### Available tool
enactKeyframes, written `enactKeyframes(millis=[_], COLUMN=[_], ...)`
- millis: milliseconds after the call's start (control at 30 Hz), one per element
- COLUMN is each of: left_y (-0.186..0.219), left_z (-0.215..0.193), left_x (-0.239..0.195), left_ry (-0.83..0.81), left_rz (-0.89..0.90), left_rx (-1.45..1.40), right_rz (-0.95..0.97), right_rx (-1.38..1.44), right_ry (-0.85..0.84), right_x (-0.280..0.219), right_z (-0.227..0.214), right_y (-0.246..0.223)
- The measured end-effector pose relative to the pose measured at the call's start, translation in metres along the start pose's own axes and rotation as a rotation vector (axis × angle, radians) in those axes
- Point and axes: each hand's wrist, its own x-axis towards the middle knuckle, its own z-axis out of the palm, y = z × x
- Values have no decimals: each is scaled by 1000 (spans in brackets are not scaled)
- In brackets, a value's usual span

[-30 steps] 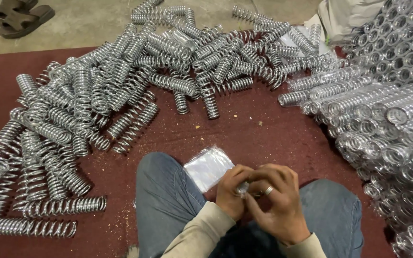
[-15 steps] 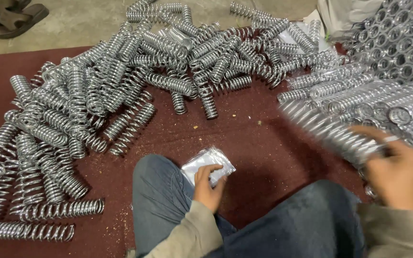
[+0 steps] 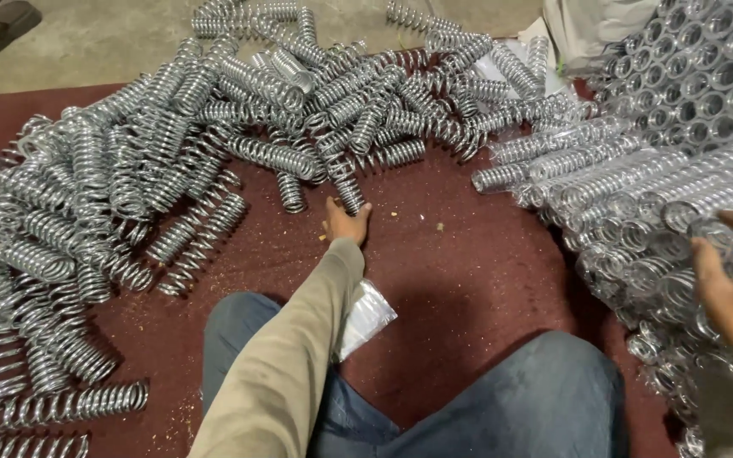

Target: The person is sitting on the floor, picking up metal springs from a large pile and placing them into small plastic bags.

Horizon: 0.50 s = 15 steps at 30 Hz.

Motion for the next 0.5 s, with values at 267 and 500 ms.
enactKeyframes(millis=[267, 500], left_y=[35, -94], left_z=[-46, -54], left_x=[-183, -175], left_ry=[-433, -713], left_rz=[-210, 755], left_rx=[-480, 210], right_rz=[483, 634], right_rx=[830, 1194], right_ry=[-428, 71], right_x=[-59, -84], right_z=[98, 151], right_y=[-179, -256])
